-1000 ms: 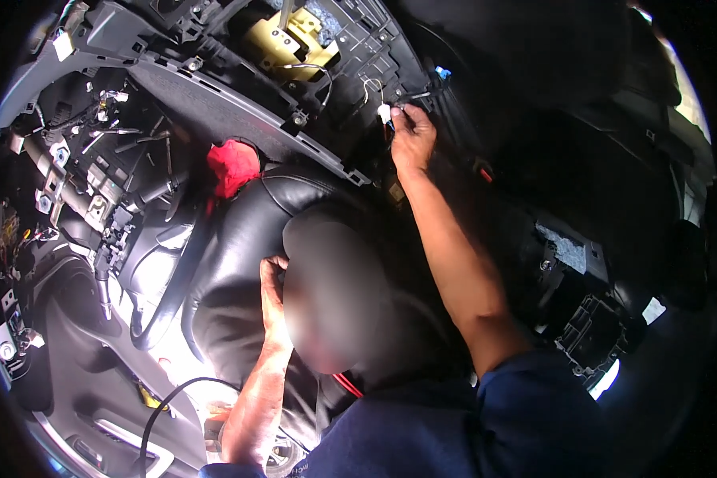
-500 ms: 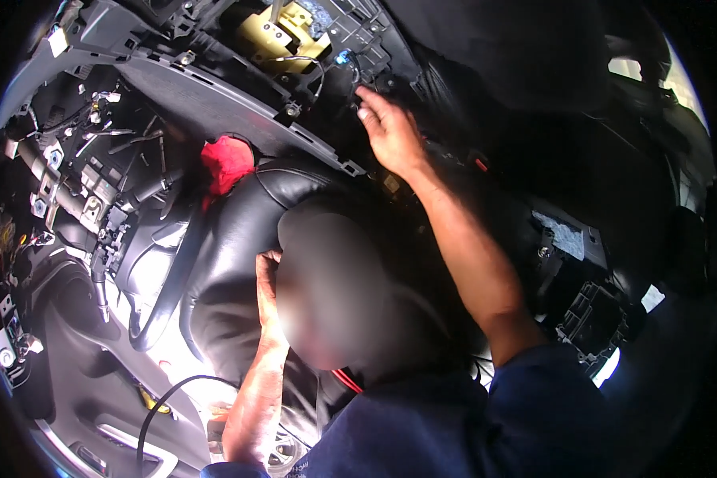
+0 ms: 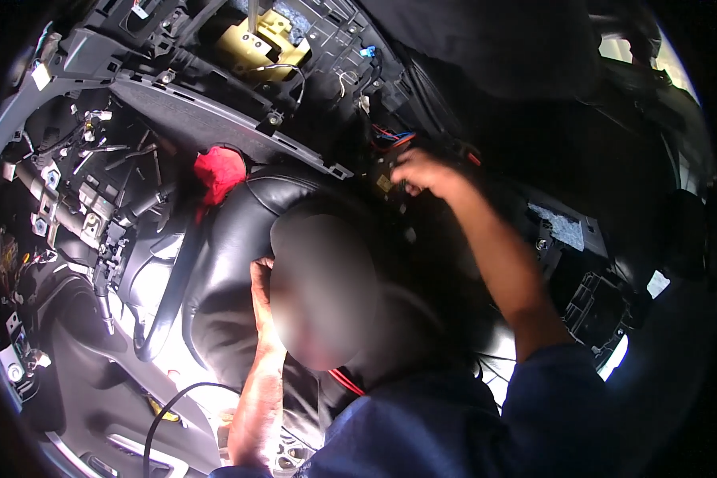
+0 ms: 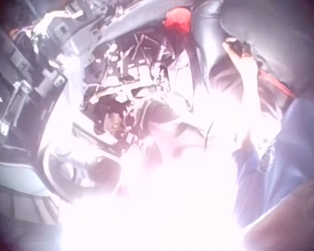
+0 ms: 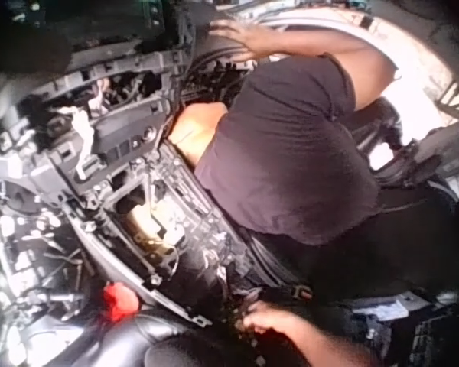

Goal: Repairing or modifying a car's dashboard and wiring from inside the vehicle.

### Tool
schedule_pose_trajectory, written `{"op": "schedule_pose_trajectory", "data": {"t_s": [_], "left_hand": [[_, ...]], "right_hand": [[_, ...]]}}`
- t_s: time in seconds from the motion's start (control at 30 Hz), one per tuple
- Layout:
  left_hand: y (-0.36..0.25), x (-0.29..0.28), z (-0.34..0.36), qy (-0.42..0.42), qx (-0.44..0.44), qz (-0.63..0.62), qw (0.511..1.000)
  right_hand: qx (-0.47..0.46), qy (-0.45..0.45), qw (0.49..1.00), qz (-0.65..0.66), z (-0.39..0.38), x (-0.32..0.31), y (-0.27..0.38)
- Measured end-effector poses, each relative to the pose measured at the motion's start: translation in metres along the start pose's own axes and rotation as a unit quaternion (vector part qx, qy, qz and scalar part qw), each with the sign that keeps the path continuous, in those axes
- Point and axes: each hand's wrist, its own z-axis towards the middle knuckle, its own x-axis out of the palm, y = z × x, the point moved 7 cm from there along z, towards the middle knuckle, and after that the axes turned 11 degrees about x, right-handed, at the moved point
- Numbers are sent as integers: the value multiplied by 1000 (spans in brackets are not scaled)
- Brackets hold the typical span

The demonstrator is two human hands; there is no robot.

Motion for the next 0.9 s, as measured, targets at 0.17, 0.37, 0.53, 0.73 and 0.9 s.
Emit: {"op": "schedule_pose_trajectory", "data": {"t_s": [0.17, 0.37, 0.53, 0.73, 0.9], "left_hand": [[-5, 3, 0, -1, -4, -17, 1000], [-9, 3, 0, -9, -23, -17, 1000], [-8, 8, 1, -7, -23, -66, 998], [-3, 2, 1, 9, -12, -2, 1000], [-10, 8, 2, 5, -24, -2, 1000]], "right_hand": [[-36, 134, 930, 340, -13, -20, 45], [-128, 41, 962, 239, -18, 1, 52], [-336, -368, 858, 127, -16, -1, 44], [-374, -412, 791, 254, -12, -5, 40], [-313, -300, 743, 511, 20, -17, -3]]}}
